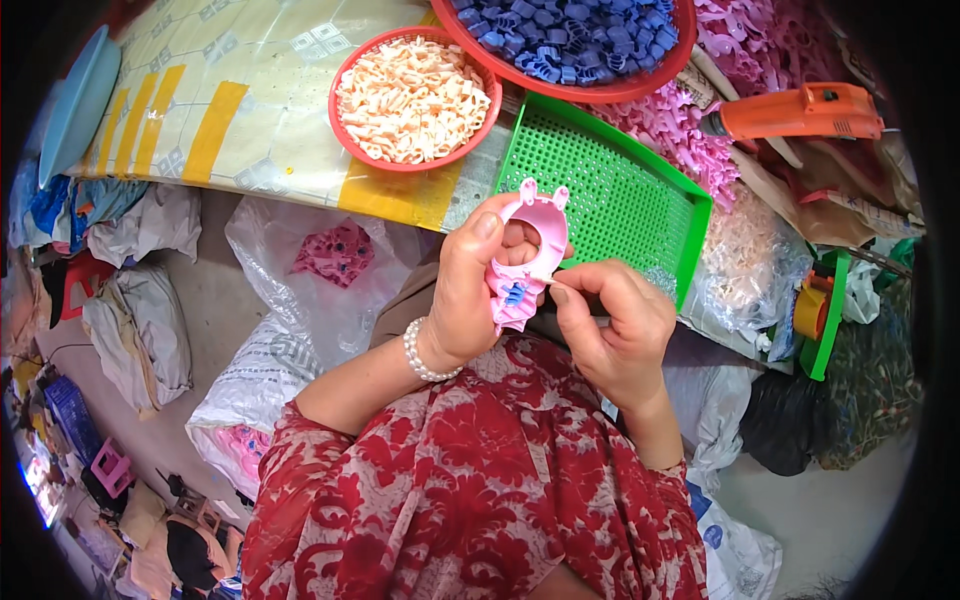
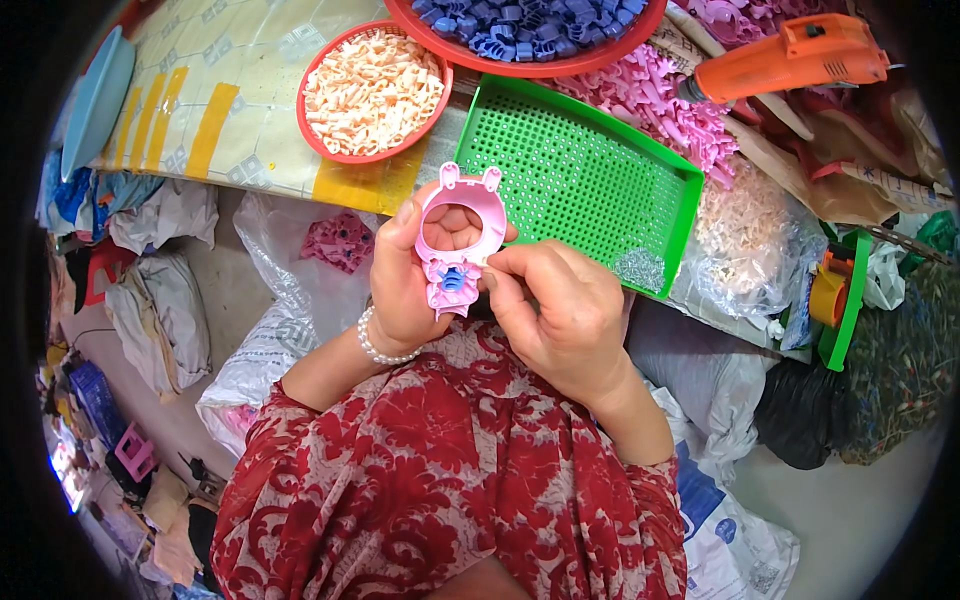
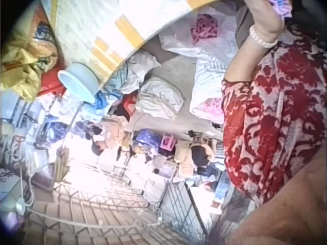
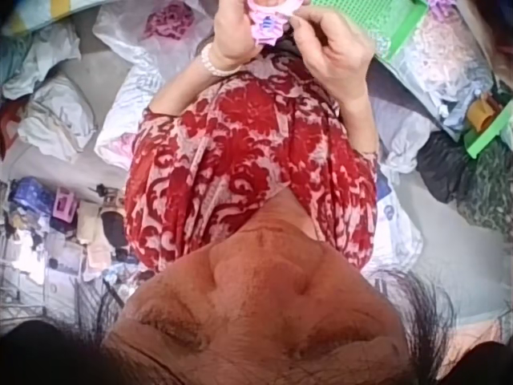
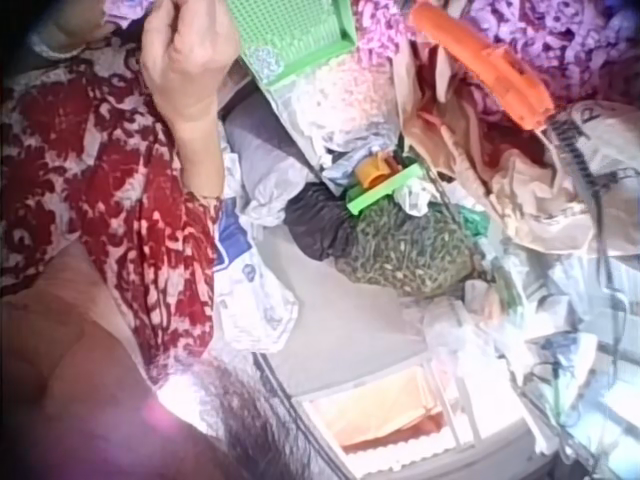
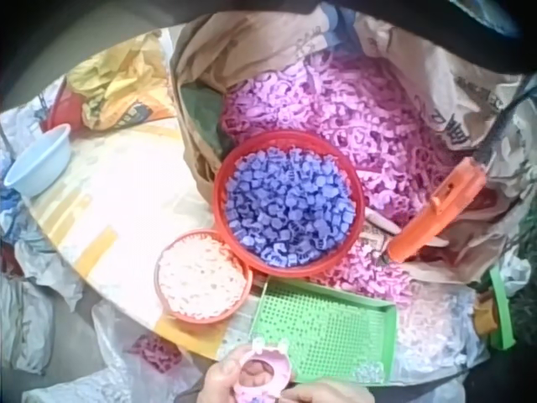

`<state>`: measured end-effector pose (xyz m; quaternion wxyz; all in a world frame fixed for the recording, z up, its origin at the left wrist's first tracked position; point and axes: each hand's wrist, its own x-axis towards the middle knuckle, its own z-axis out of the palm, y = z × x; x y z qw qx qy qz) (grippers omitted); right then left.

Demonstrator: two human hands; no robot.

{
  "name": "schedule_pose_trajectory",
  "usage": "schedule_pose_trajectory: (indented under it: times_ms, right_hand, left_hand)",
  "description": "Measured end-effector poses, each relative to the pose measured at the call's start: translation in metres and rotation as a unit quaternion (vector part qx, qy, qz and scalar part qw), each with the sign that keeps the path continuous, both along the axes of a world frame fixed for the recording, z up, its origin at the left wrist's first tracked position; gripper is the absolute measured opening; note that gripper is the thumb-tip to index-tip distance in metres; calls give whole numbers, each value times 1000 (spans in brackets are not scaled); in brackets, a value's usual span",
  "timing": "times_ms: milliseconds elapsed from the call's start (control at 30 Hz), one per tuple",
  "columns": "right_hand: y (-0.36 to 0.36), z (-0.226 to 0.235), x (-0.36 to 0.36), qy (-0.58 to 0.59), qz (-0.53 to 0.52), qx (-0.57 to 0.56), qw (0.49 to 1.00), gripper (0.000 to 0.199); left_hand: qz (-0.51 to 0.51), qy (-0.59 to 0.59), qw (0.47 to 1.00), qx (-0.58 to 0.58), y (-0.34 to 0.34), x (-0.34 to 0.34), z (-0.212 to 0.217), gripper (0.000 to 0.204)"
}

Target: Assembling small pink plastic toy parts and gluing components together using a heat tool.

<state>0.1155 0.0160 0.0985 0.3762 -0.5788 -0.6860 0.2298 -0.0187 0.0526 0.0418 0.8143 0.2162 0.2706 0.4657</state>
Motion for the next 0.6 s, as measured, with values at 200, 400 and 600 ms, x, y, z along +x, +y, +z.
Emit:
schedule_pose_trajectory:
  times_ms: [200, 400, 600]
  right_hand:
    - [0, -4, -4, -50, 3, 26, 998, 13]
    - [-1, -7, -3, -39, 17, 20, 999, 14]
    - [0, 2, 2, -70, 18, -48, 996, 10]
  left_hand:
    - [7, 16, 1000, 18, -1, 0, -5, 49]
    - [3, 26, 999, 30, 0, -1, -6, 51]
    - [-15, 90, 992, 86, -2, -5, -11, 56]
